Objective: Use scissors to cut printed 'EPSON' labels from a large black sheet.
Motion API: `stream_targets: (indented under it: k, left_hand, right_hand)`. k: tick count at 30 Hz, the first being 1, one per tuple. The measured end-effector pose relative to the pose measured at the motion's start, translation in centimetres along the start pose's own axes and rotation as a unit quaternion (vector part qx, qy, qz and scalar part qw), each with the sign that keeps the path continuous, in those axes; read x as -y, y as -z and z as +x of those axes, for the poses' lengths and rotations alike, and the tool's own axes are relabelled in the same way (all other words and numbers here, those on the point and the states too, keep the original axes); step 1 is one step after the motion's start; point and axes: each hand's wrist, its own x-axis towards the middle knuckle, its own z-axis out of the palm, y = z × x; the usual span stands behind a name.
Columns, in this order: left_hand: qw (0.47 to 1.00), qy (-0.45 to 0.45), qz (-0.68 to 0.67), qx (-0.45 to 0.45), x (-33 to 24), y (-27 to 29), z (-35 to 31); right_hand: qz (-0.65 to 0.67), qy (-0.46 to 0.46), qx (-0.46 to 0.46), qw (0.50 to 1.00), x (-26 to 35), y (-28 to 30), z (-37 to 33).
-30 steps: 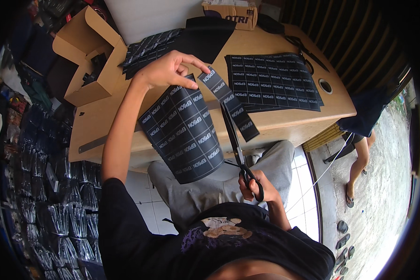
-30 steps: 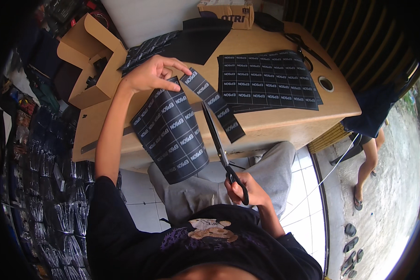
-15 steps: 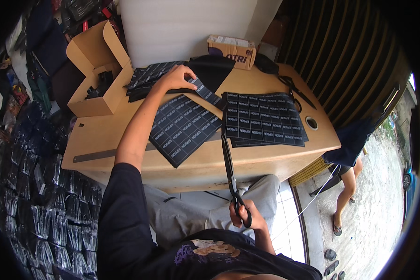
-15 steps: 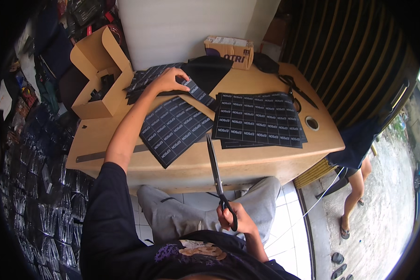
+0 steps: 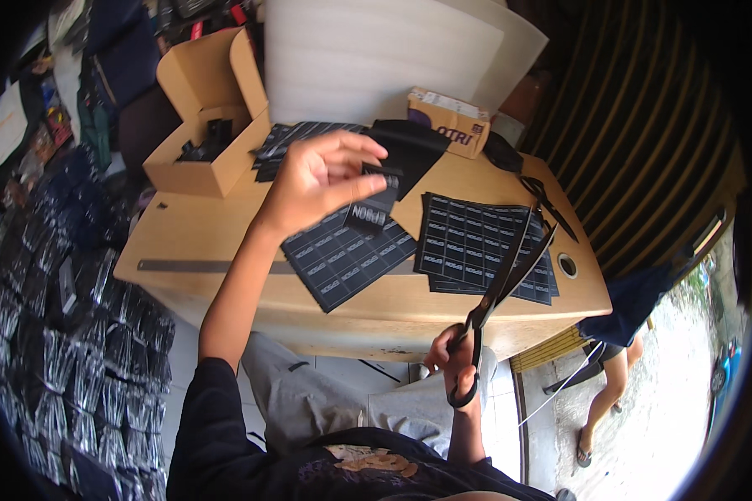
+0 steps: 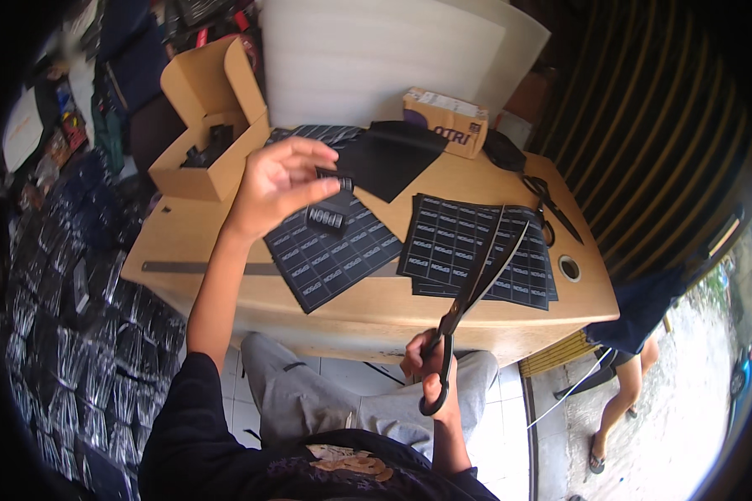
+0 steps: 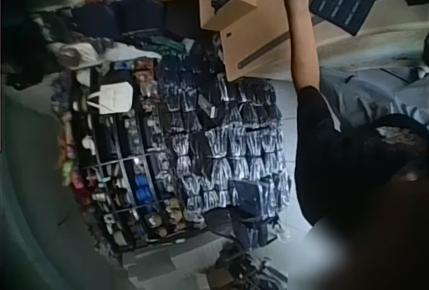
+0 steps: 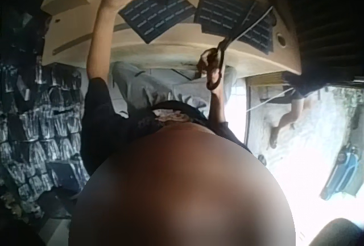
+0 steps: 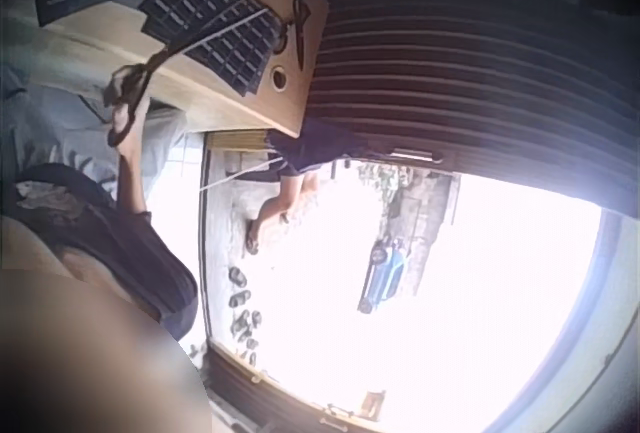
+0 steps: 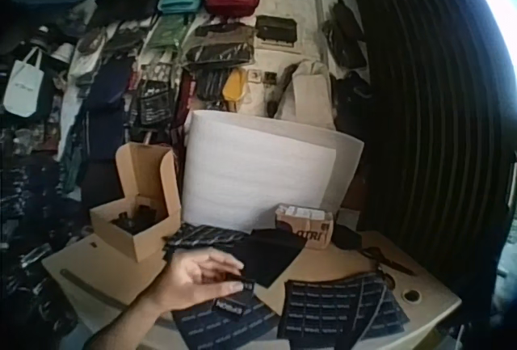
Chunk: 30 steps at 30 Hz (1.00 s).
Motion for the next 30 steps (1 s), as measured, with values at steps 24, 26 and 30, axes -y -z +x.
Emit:
stream_targets:
  k: [24, 26, 30]
  left_hand:
    - [0.952, 0.150, 0.068, -0.259, -4.8, -4.2, -22.0]
    - [0.923, 0.099, 0.040, -0.370, -4.4, -5.0, -22.1]
    - [0.911, 0.069, 0.058, -0.403, -2.8, -5.3, -23.2]
  right_hand:
    - [-0.066, -0.010, 0.166, 0.984, -2.3, -14.2, 3.3]
    - [-0.057, -0.039, 0.183, 0.981, -2.9, -14.3, 3.2]
    - [-0.080, -0.089, 0.197, 0.973, -2.3, -14.7, 3.4]
